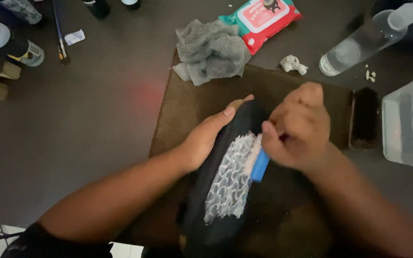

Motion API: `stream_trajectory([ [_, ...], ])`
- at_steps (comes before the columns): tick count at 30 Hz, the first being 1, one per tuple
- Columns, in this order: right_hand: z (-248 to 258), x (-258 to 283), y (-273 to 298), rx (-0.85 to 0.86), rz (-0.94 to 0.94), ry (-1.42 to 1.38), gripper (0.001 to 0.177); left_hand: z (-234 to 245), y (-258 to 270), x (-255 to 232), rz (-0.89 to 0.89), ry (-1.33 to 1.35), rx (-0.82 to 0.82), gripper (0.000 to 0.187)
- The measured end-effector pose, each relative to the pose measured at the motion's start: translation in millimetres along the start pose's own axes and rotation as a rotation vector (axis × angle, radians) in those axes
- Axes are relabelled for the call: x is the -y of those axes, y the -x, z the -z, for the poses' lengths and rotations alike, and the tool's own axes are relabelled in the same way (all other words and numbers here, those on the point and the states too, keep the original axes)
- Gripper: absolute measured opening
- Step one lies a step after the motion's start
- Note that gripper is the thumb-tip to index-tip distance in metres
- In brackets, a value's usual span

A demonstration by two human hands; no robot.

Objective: Cleaning the sole of a sandal by scrubbing it with a brush and wiping it with a cloth.

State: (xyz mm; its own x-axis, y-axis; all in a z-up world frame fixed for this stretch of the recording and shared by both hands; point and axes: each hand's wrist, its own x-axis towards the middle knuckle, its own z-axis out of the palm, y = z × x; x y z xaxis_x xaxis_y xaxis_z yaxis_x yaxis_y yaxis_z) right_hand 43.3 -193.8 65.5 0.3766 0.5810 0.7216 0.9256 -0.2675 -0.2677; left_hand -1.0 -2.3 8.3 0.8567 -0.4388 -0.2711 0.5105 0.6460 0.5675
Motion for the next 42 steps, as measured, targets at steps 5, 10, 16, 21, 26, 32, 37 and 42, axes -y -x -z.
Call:
stream_trajectory([
  [5,-15.6,13.8,15.2,0.054,0.196,-0.056,0.015,10.8,-2.0,5.3,-0.023,0.14,0.117,0.058],
  [10,-8.8,23.2,8.7,0.296,0.07,0.238,0.045,-5.3,10.3,-9.2,0.007,0.072,0.075,0.065],
  [16,-8.3,11.2,-0.2,0.006,0.185,-0.015,0.028,1.6,4.7,-1.5,-0.064,0.052,0.032,0.06],
  [21,-12.5,11.4,25.2,0.337,0.226,0.159,0.045,-6.5,12.4,-10.3,0.019,0.111,0.084,0.062],
  [26,-10.3,30.9,0.7,0.026,0.255,-0.018,0.025,4.7,4.1,1.3,-0.047,0.118,0.096,0.059],
  [32,-17.5,7.3,5.2,-0.076,0.235,0.002,0.024,-8.8,-10.6,-18.6,0.117,-0.031,-0.166,0.062],
  [37,-19.2,21.0,1.4,-0.084,0.202,-0.094,0.024,-22.8,-1.1,-21.9,0.122,-0.018,-0.165,0.06],
  [42,-31.4,46.4,-5.0,-0.208,0.168,-0.168,0.022,-21.9,3.9,-20.7,0.129,-0.035,-0.112,0.057],
])
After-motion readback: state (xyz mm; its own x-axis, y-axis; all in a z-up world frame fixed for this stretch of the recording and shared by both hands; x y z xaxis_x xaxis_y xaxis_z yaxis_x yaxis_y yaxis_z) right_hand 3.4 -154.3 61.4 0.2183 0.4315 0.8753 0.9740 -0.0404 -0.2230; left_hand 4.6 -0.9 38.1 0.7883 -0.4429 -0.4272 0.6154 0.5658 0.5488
